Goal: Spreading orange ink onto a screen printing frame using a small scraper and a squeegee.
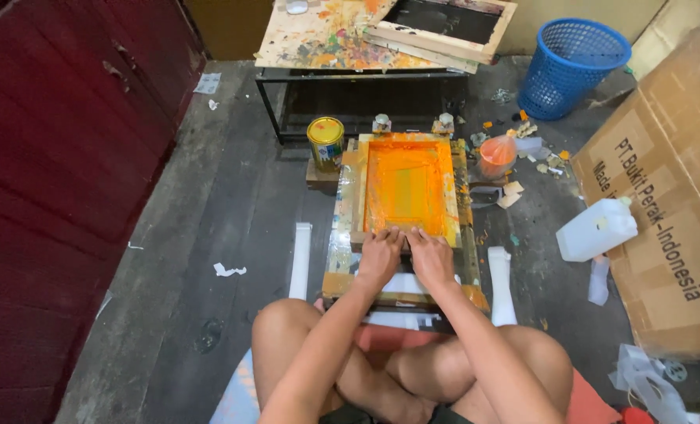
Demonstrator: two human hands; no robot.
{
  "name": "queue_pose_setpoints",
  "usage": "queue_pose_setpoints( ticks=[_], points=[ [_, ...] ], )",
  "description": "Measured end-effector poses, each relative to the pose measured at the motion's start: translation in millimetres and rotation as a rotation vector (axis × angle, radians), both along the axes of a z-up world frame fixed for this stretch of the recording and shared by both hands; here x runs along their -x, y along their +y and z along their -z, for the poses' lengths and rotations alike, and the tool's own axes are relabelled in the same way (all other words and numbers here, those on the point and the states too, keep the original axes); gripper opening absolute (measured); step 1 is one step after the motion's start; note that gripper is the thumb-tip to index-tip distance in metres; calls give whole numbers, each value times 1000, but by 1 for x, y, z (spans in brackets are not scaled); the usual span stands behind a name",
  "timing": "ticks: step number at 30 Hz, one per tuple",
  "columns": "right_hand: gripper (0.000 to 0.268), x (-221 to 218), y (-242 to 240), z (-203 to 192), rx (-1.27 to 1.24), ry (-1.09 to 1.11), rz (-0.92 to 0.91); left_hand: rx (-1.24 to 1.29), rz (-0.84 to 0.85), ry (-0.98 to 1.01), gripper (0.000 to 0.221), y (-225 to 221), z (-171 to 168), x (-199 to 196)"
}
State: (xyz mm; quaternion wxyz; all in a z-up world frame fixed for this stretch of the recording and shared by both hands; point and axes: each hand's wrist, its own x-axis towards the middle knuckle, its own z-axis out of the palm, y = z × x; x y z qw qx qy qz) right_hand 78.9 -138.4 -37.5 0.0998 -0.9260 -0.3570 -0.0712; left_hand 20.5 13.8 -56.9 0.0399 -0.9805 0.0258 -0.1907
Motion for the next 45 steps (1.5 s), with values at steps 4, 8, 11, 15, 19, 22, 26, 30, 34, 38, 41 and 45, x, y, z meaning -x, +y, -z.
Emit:
queue_pose_setpoints(
  ticks=[4,8,11,15,19,22,26,30,34,38,41,45],
  points=[
    [57,5,-3,-15,-2,15,-18,13,39,57,56,7,0,-3],
    [58,-5,-3,-7,-35,-71,-95,-6,167,-172,37,10,-30,4],
    [52,-20,-3,-5,-26,-151,-134,-4,223,-246,26,15,-31,-9],
    [49,-40,3,-4,-79,-155,-139,68,278,-283,20,27,-39,-29],
    [49,-56,27,-45,-173,-78,-141,91,271,-315,22,47,-61,-56],
    [45,-82,46,-46,-197,-111,-115,89,267,-345,24,64,-53,-88],
    [46,-116,68,-46,-196,-130,-90,68,236,-387,22,83,-41,-129],
    [42,-146,80,-38,-196,-81,-61,64,235,-336,25,96,-24,-163],
    [41,-167,81,-26,-176,-106,-66,63,261,-311,26,98,-7,-187],
    [37,-170,78,-22,-163,-120,-75,75,235,-309,30,94,-5,-188],
    [36,-162,72,-20,-155,-120,-89,90,222,-292,27,91,-10,-175],
    [38,-135,59,-40,-151,-97,-117,168,206,-235,18,77,-41,-141]
  ],
)
